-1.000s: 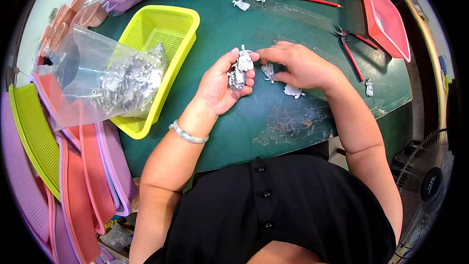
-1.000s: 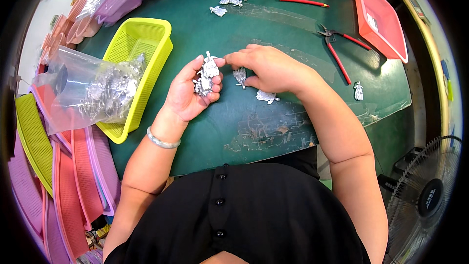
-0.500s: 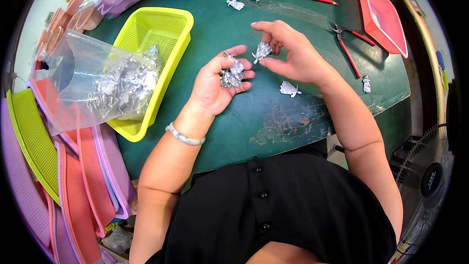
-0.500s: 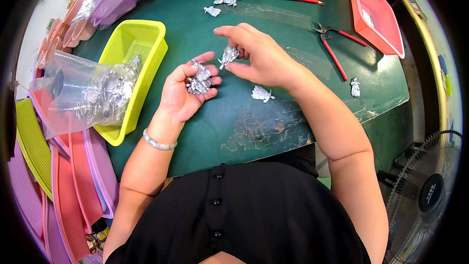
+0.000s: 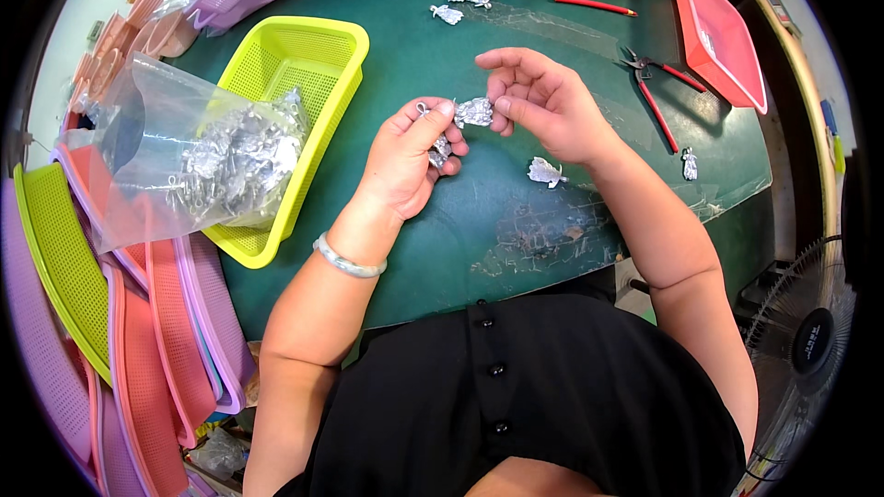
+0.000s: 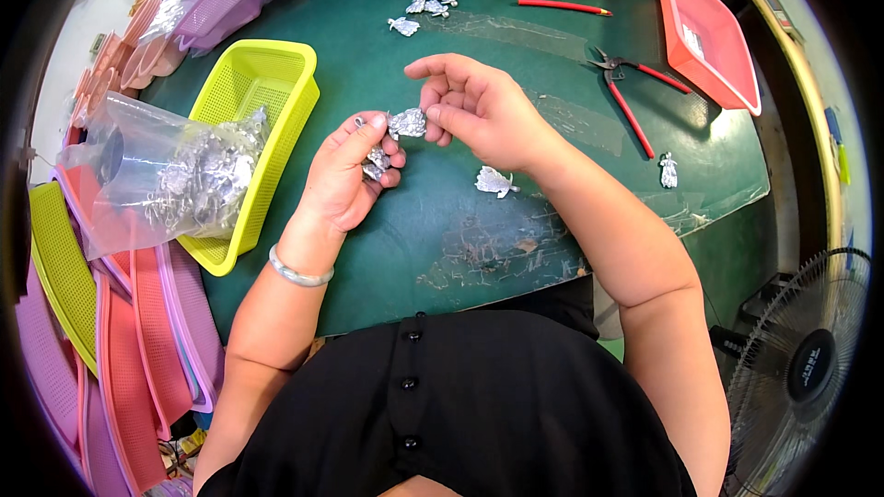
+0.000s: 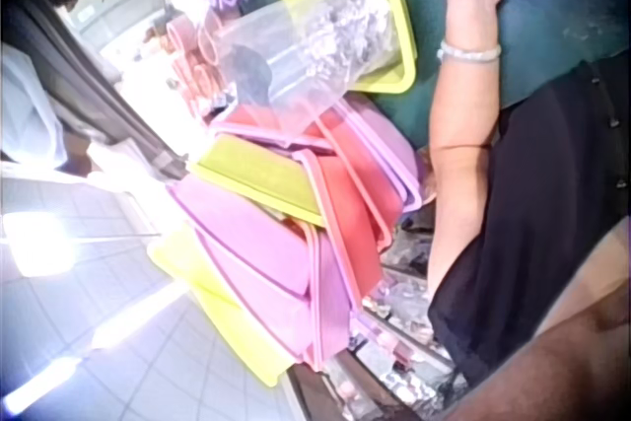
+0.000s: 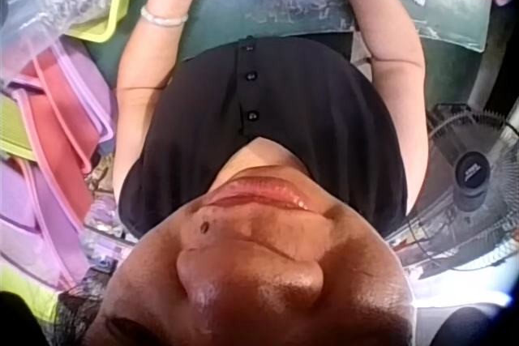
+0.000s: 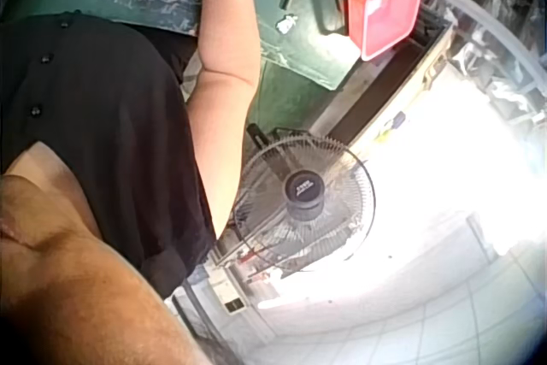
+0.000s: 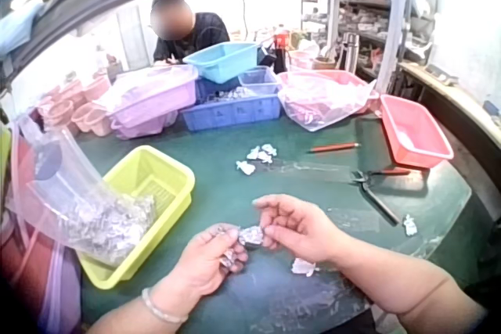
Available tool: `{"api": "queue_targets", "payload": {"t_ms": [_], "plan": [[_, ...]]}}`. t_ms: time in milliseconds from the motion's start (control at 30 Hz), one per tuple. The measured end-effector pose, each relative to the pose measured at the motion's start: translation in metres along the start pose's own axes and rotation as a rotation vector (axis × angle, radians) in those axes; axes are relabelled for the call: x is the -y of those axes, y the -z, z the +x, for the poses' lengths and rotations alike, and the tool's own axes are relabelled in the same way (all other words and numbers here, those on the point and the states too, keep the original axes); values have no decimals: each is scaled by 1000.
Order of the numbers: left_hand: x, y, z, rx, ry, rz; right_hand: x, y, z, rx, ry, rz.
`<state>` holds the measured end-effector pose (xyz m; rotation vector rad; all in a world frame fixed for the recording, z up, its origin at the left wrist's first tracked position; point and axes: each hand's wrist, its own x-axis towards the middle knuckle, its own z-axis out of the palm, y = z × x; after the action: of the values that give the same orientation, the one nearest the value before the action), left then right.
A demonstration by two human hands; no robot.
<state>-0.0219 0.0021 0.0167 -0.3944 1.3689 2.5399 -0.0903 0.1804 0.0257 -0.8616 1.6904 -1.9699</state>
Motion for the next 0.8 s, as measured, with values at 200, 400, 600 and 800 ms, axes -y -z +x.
{"api": "queue_targets", "payload": {"t_ms": [200,400,600,800], "plan": [[-1,2,1,8,9,-15,3,-1,2,-10,-105,112],[-3,0,0,11,19,-7,4,-1,1,9,-156,108],[-2,1,-1,15,7,-7,5,-1,1,19,-157,97],[-1,3,1,10,5,-13,6,-3,1,37,-163,91]]}}
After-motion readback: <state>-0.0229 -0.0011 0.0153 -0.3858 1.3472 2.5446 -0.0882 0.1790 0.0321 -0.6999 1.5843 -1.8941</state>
